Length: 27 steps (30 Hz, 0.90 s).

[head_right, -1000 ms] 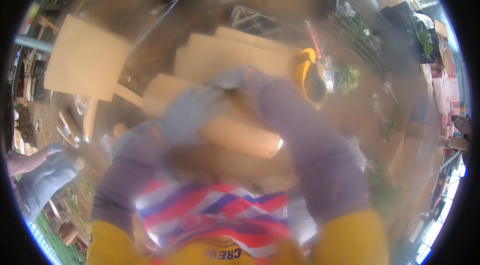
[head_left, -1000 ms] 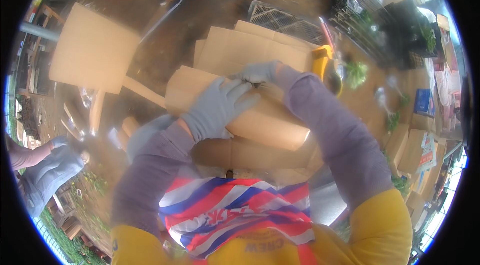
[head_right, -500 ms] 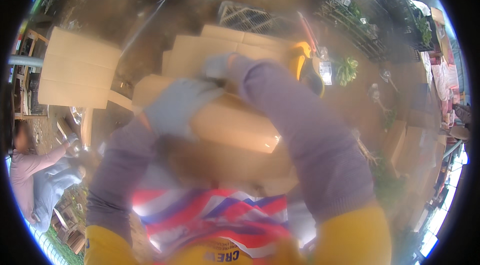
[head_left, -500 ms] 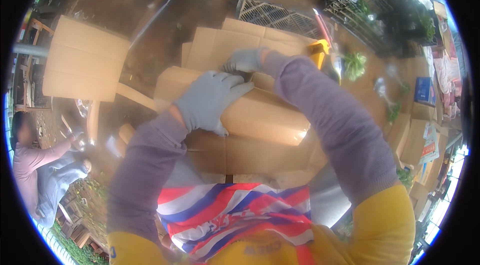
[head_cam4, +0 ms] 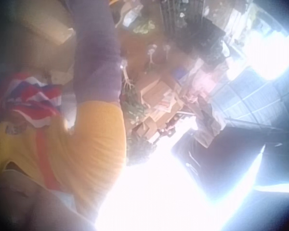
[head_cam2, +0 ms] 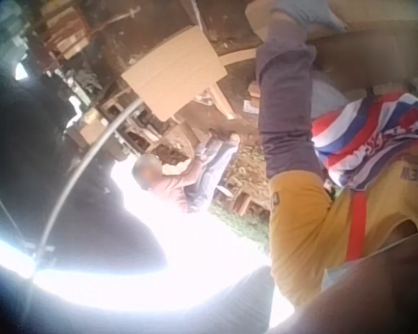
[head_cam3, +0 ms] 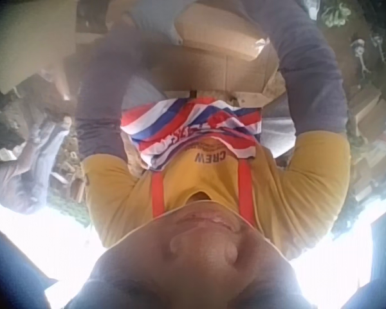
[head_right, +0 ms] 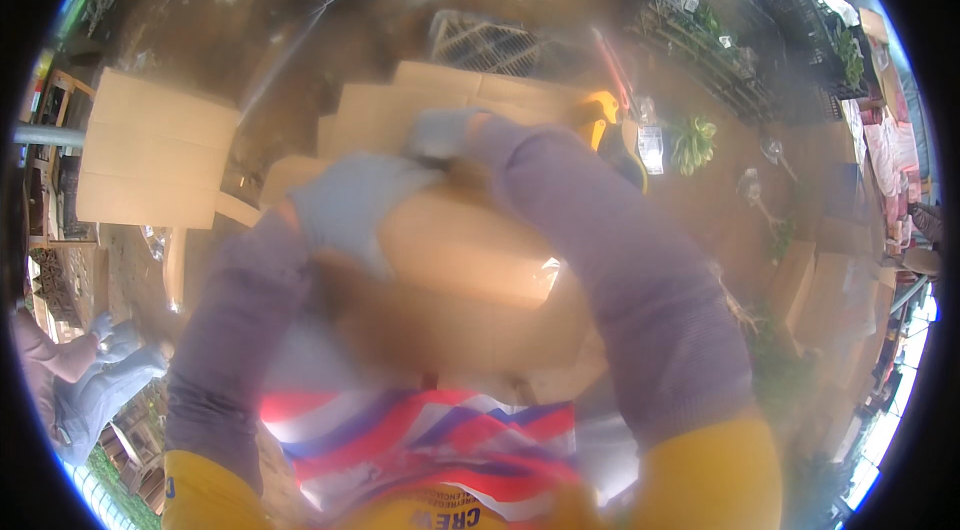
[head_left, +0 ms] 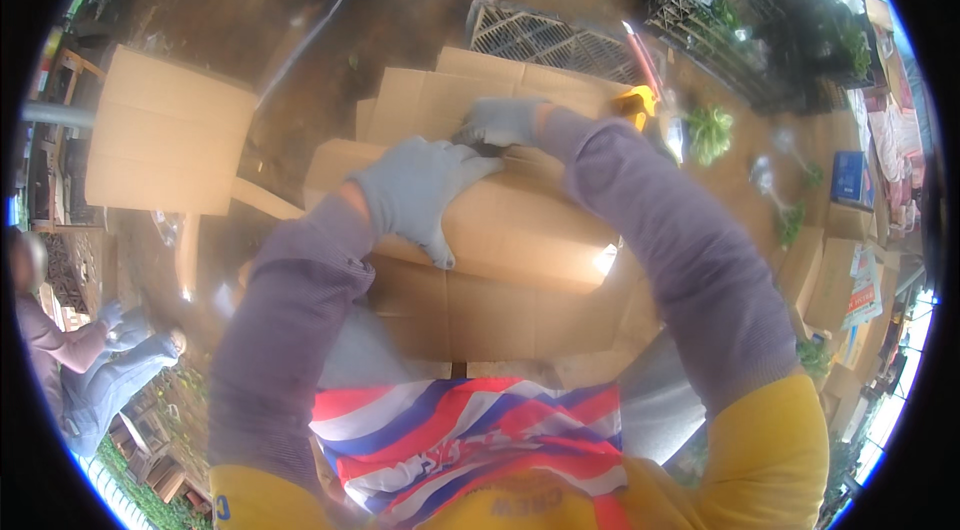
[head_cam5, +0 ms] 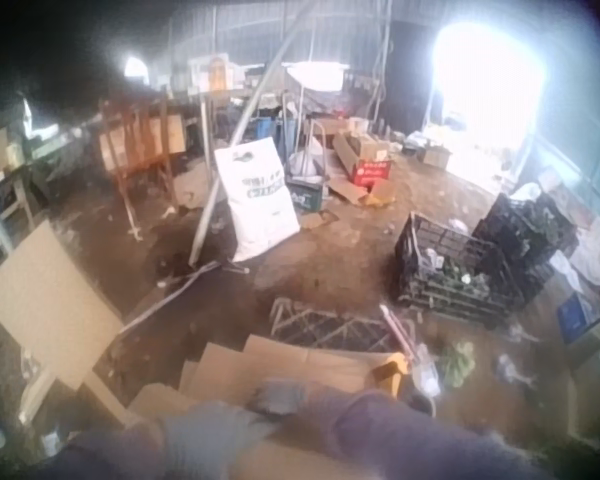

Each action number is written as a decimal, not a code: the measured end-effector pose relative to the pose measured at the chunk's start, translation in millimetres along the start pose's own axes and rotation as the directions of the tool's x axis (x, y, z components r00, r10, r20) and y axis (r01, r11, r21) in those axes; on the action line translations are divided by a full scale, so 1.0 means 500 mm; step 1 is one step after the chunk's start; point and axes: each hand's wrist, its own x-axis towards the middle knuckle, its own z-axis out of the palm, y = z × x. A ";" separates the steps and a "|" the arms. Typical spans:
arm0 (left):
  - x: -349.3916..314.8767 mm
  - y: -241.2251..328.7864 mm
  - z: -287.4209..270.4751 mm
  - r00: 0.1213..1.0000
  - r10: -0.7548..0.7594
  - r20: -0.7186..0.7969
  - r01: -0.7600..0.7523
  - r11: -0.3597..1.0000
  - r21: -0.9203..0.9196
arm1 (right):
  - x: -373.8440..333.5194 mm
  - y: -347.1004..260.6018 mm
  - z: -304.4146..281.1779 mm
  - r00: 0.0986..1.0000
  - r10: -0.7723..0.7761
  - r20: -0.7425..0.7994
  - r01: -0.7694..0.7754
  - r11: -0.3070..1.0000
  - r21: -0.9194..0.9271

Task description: The person wraps small potted plants in cardboard and secures them with packing tape. They place each plant on a cardboard sheet, fold the cardboard around it, and apply tape to seal the package.

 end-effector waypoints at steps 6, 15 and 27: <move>0.026 -0.025 -0.014 0.996 0.024 0.081 -0.017 0.997 -0.081 | -0.109 -0.021 -0.105 0.939 0.344 -0.006 -0.272 0.751 0.602; 0.037 -0.033 -0.025 0.992 0.026 0.123 -0.016 0.997 -0.080 | -0.198 0.043 -0.124 0.630 0.772 -0.088 -0.775 0.632 -0.002; 0.024 -0.001 -0.021 0.985 -0.072 0.159 0.073 0.997 0.001 | -0.238 -0.135 -0.082 0.738 0.595 -0.318 -0.582 0.800 0.147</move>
